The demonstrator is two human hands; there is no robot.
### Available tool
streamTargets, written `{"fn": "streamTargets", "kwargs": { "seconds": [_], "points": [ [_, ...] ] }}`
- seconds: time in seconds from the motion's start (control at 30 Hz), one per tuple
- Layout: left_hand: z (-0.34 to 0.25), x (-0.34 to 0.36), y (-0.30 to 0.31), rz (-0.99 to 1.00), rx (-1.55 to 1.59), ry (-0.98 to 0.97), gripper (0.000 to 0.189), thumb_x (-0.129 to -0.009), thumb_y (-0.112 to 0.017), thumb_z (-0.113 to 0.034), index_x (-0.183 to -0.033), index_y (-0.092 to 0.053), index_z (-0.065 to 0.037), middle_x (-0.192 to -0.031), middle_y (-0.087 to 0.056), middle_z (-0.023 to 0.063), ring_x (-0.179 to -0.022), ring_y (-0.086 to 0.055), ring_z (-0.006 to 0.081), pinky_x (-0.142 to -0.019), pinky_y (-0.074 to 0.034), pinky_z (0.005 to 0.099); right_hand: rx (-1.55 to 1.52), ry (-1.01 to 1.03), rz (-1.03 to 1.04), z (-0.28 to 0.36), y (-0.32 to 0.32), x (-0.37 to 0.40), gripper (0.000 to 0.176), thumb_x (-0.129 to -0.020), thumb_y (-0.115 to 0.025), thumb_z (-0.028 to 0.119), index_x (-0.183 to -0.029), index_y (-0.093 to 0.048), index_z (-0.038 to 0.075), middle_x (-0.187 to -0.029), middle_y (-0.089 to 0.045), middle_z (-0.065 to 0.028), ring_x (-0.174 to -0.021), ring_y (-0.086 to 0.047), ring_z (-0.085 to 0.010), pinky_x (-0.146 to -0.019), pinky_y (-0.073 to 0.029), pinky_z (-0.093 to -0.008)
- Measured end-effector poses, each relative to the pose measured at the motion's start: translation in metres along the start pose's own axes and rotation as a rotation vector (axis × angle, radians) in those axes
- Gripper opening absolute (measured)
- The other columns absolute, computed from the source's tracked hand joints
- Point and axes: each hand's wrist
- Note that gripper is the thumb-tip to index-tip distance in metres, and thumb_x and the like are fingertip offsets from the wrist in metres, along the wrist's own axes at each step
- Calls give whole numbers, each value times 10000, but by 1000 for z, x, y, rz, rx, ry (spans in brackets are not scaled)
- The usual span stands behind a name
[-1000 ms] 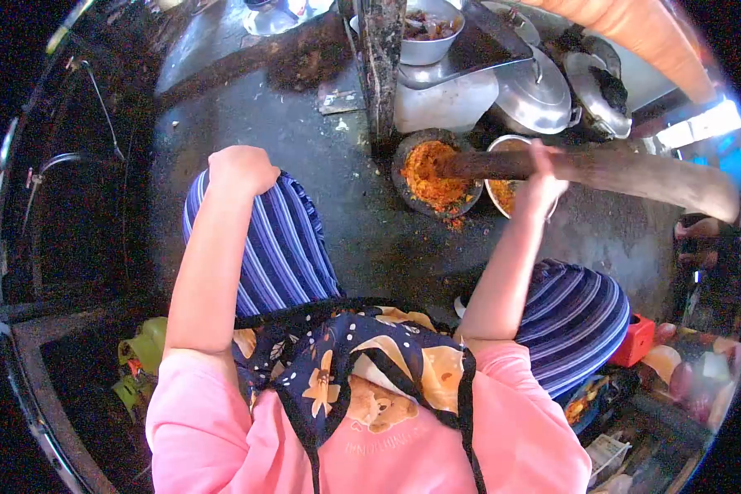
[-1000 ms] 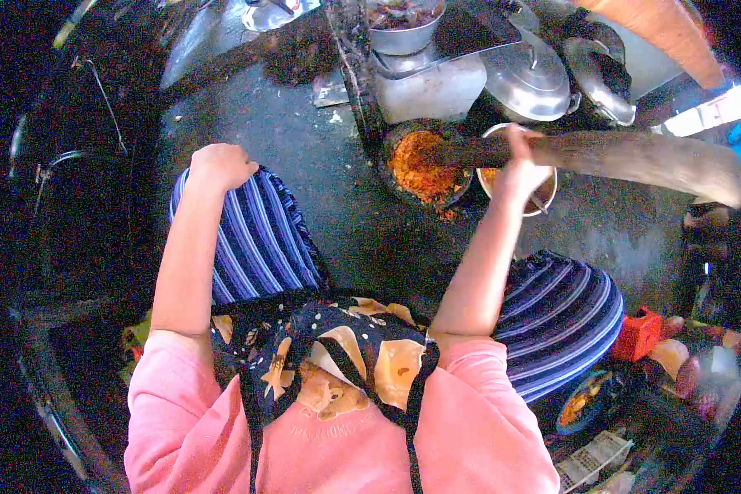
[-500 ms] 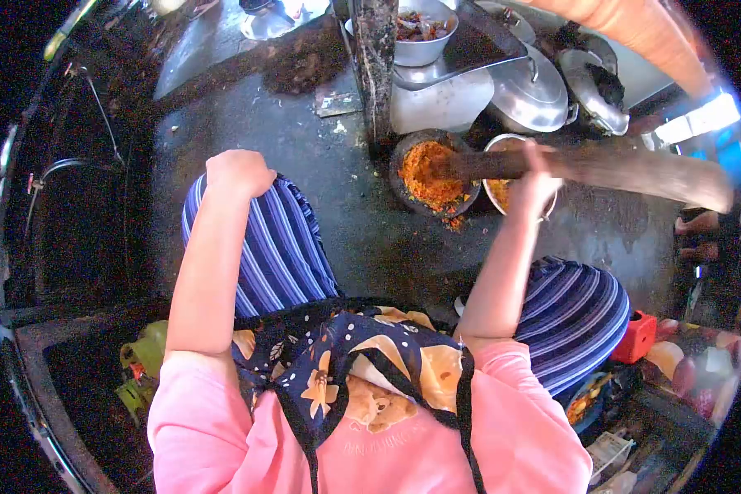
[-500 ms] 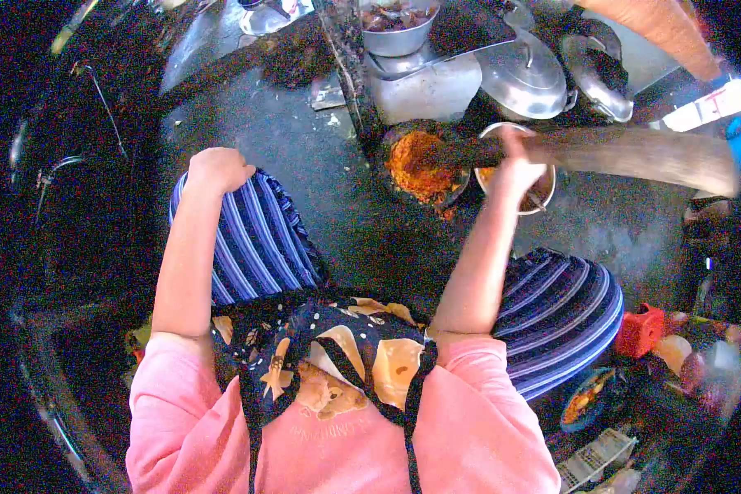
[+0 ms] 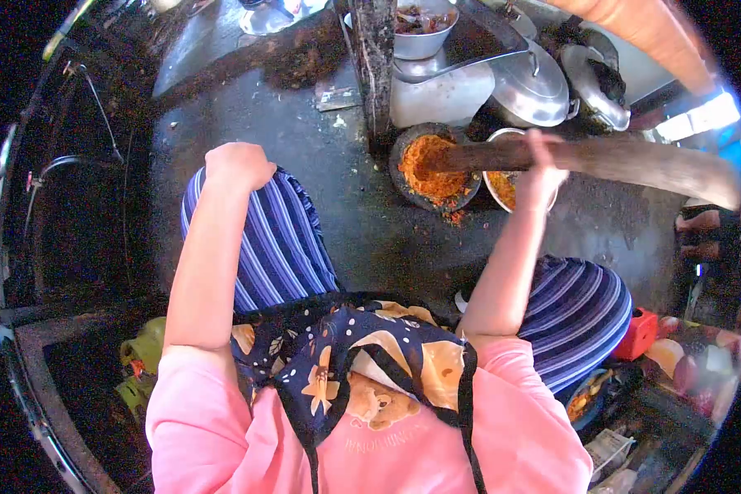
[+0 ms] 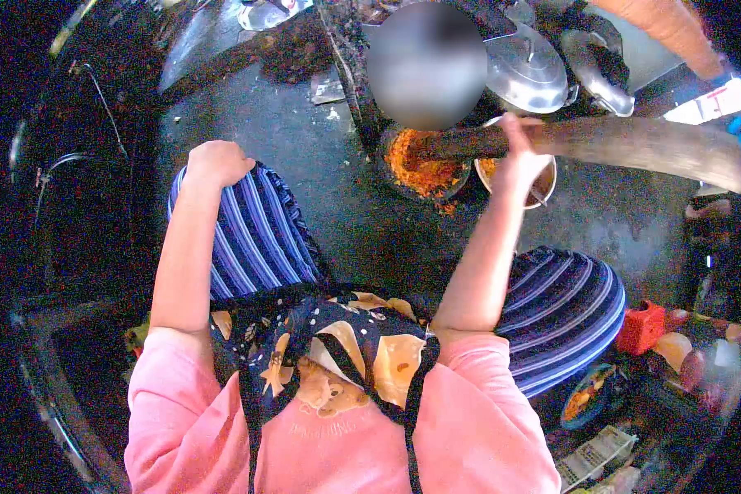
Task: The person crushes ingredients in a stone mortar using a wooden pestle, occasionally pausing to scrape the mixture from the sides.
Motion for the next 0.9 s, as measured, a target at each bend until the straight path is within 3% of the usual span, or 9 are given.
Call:
{"fn": "streamTargets", "kwargs": {
  "seconds": [0.1,0.2,0.23,0.37,0.47,0.6,0.73,0.77,0.9],
  "points": [
    [0,-3,-4,-10,4,4,402,-815,-495,-392,-1038,-657,-100,-1125,-609,104,-1064,-570,266,-885,-448,389,-110,-114,-108,-104,-9,49,614,-627,-710,-66,-1160,-433,60,-865,-533,-19,-834,-519,-163,-800,-432,-320],
    [3,-2,-14,-98,-17,-49,430,-805,-498,-443,-933,-680,-76,-1017,-638,145,-981,-600,301,-851,-475,399,-158,-291,-118,-113,10,56,635,-654,-708,-87,-1204,-422,51,-940,-555,-37,-889,-530,-178,-836,-436,-324],
    [3,-2,-14,-91,-20,-48,424,-805,-498,-437,-931,-681,-76,-1014,-639,145,-978,-600,300,-850,-475,399,-233,-166,-177,-112,8,56,360,-699,-707,-24,-1004,-524,26,-942,-552,-68,-883,-536,-193,-823,-427,-329],
    [5,-13,-16,-87,-14,-62,418,-810,-495,-432,-924,-681,-76,-1005,-641,142,-972,-602,293,-844,-477,399,-101,-38,-55,5,-2,9,158,-727,-688,86,-818,-586,7,-739,-610,-92,-690,-571,-199,-712,-445,-324],
    [9,-13,-17,-111,-8,-52,419,-814,-491,-435,-922,-682,-77,-1002,-642,140,-969,-603,289,-842,-477,402,-72,-15,-12,37,-3,-3,170,-701,-697,71,-803,-576,8,-750,-602,-85,-695,-556,-194,-728,-442,-338],
    [7,-2,-8,-92,15,-24,416,-813,-488,-428,-927,-681,-77,-1013,-640,141,-978,-600,293,-848,-476,396,59,-148,-168,-83,-18,46,252,-600,-714,-76,-781,-575,33,-800,-565,-37,-767,-533,-153,-773,-443,-323],
    [6,-5,-12,-107,-3,-54,423,-809,-484,-428,-935,-677,-74,-1016,-639,140,-978,-600,295,-849,-476,392,-37,-170,-38,-97,-6,56,483,-596,-733,-91,-1008,-521,46,-926,-559,-37,-821,-530,-164,-800,-441,-318],
    [3,0,-2,-64,-9,-41,395,-802,-489,-385,-993,-664,-86,-1070,-623,125,-1019,-585,281,-865,-464,388,-147,-109,-186,-61,-26,52,312,-622,-753,-11,-861,-559,40,-878,-549,-44,-828,-516,-184,-776,-422,-319],
    [6,-8,-8,-17,15,-32,392,-800,-496,-358,-1047,-652,-96,-1117,-611,110,-1059,-571,268,-879,-454,385,-24,3,87,24,-14,7,192,-671,-714,21,-784,-559,29,-783,-566,-61,-723,-531,-176,-711,-434,-326]
  ]
}}
Point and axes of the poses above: each hand's wrist, its own x-axis away from the middle knuckle, its own y-axis out of the back of the hand, z = x × y
